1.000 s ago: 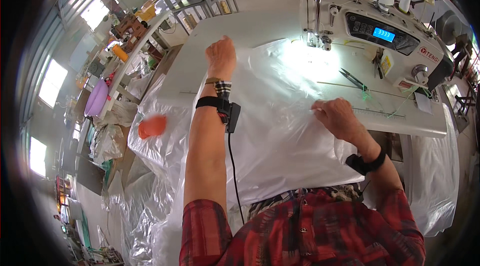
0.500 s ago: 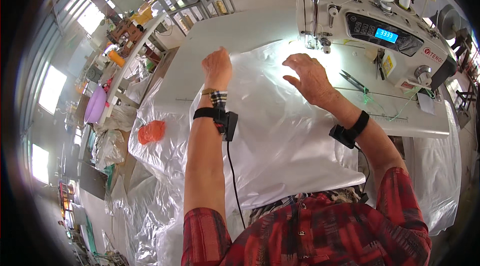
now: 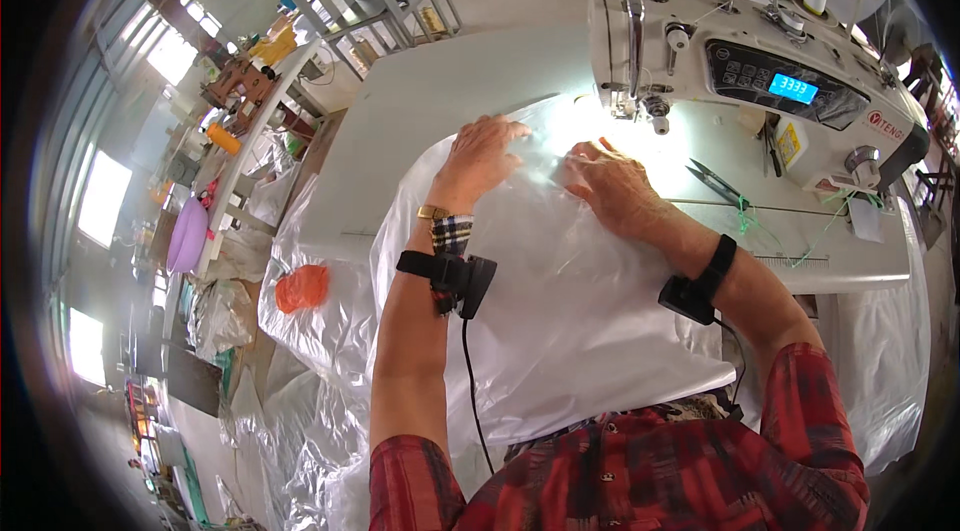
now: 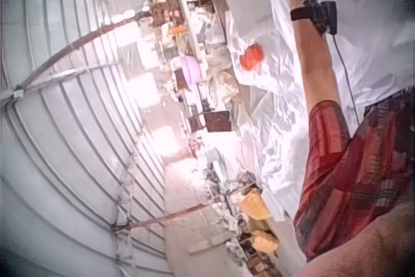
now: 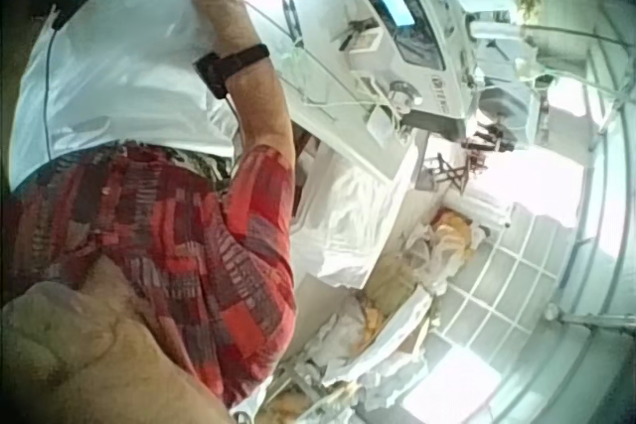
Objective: Sewing together large sheets of white plastic material using an industrial sewing machine.
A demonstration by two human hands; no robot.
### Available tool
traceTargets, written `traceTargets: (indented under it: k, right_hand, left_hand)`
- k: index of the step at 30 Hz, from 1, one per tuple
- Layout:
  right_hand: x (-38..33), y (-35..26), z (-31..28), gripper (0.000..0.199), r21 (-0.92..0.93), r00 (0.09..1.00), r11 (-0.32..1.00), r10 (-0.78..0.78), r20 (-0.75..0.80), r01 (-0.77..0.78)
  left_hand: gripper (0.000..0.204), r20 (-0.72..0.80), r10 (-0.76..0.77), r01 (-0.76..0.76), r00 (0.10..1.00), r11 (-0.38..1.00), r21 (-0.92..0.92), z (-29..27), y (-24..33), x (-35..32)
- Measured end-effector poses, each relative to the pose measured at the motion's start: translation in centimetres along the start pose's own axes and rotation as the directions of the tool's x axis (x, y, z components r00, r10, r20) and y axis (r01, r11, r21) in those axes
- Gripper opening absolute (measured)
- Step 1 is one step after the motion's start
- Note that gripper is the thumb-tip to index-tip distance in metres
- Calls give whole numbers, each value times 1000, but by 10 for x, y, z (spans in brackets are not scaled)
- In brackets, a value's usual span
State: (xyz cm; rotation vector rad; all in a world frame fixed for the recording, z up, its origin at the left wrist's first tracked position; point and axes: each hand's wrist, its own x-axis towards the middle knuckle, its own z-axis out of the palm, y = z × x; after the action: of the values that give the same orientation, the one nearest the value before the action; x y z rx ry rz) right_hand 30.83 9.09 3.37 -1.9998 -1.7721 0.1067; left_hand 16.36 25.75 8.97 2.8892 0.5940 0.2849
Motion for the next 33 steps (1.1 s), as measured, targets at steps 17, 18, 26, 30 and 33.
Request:
traceTargets:
  k: [17, 18, 26, 30, 33]
  right_hand:
    - [-1, -3, -16, 39, 47, 997, 999, 9, 74, -12]
    - [-2, -2, -17, 39, 61, 996, 998, 11, 84, -16]
    - [-5, 5, -17, 39, 86, 998, 996, -21, 64, 15]
    - [-4, 6, -17, 37, 93, 996, 996, 5, 90, -13]
    - [-2, 8, -19, 35, 111, 997, 994, -6, 83, -3]
  left_hand:
    - [20, -126, 67, -57, 990, 995, 82, 6, 1, 13]
    - [20, -124, 70, -60, 990, 995, 85, 6, -2, 18]
    - [44, -304, -49, -133, 951, 825, -550, 11, -15, 32]
    - [39, -210, -87, -55, 974, 807, -588, 11, -21, 31]
    - [27, 38, -31, 45, 999, 888, -457, 11, -29, 43]
